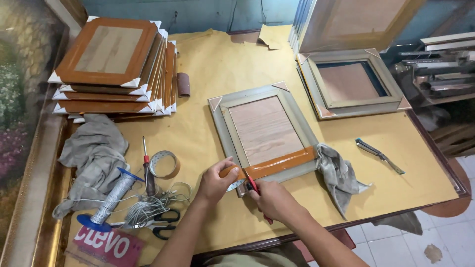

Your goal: Applying brown adhesive tape to the back of picture frames to secure the backing and seal the edges.

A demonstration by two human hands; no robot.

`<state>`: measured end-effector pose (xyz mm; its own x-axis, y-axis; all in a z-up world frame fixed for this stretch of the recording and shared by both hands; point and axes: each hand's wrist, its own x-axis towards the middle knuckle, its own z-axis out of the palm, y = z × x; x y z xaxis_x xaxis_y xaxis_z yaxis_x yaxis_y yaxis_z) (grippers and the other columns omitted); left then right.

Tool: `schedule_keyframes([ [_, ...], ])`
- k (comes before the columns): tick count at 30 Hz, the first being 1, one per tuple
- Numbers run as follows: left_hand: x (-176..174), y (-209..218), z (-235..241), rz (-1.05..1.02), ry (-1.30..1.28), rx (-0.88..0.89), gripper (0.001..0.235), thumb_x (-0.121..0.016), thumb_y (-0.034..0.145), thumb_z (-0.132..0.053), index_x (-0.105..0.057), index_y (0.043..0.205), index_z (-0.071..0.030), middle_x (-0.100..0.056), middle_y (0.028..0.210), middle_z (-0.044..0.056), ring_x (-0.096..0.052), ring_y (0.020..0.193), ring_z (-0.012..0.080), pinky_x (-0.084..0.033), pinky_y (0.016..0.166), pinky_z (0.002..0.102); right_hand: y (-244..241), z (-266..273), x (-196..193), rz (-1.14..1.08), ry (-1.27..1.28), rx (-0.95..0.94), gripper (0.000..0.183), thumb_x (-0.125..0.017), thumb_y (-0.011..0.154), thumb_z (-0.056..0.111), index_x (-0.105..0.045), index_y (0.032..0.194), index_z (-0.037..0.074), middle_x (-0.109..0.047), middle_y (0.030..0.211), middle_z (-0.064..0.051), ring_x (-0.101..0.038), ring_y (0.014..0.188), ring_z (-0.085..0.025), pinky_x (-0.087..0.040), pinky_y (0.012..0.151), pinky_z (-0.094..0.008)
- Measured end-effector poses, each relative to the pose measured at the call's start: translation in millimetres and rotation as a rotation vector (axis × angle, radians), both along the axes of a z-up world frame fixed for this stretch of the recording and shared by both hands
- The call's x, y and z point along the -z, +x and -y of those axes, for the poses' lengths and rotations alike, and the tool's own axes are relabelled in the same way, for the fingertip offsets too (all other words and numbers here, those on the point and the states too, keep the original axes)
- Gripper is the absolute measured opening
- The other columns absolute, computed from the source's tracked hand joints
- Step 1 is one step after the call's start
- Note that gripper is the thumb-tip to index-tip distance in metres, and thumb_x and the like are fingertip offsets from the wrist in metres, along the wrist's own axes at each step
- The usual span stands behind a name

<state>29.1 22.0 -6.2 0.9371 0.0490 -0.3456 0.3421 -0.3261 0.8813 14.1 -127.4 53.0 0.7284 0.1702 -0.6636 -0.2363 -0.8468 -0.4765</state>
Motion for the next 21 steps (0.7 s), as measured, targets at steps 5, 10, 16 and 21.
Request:
schedule_keyframes([
  [5,-1.0,0.5,1.4,-0.032,0.020,0.004,0.033,-0.056,0.066,-0.039,-0.064,0.085,-0.013,-0.056,0.124,-0.003,-0.055,0.109,0.0088,-0.039,0.089,0.024,-0.1,-1.8,-9.0,-0.022,-0.011,-0.044,0.024,-0.033,0.088,0.022,-0.050,0.077,0.009,-0.054,0.056,-0.004,-0.051,0.035,-0.016,-0.044,0.046,-0.029],
  [10,3.6,0.9,-0.4,-0.053,-0.008,-0.011,0.032,-0.059,0.067,-0.038,-0.065,0.089,-0.015,-0.055,0.125,-0.001,-0.052,0.112,0.0179,-0.041,0.090,0.030,1.7,3.4,9.7,0.050,-0.019,-0.100,0.023,-0.038,0.084,0.024,-0.053,0.074,0.009,-0.057,0.053,-0.003,-0.056,0.039,-0.018,-0.047,0.054,-0.031],
  [16,3.2,-0.2,-1.8,-0.055,-0.025,-0.005,0.037,-0.062,0.068,-0.039,-0.065,0.095,-0.015,-0.053,0.125,0.001,-0.048,0.115,0.0273,-0.042,0.093,0.036,4.4,5.5,18.3,0.065,-0.031,-0.138,0.024,-0.042,0.083,0.026,-0.056,0.075,0.008,-0.056,0.046,-0.002,-0.059,0.041,-0.018,-0.051,0.059,-0.032],
  [21,-7.5,-2.6,0.7,-0.068,-0.024,-0.008,0.039,-0.061,0.068,-0.038,-0.064,0.097,-0.013,-0.053,0.124,0.001,-0.047,0.117,0.0263,-0.041,0.094,0.036,11.2,5.5,26.0,0.067,-0.062,-0.137,0.025,-0.041,0.083,0.025,-0.056,0.074,0.007,-0.055,0.047,-0.003,-0.059,0.041,-0.018,-0.049,0.055,-0.032],
])
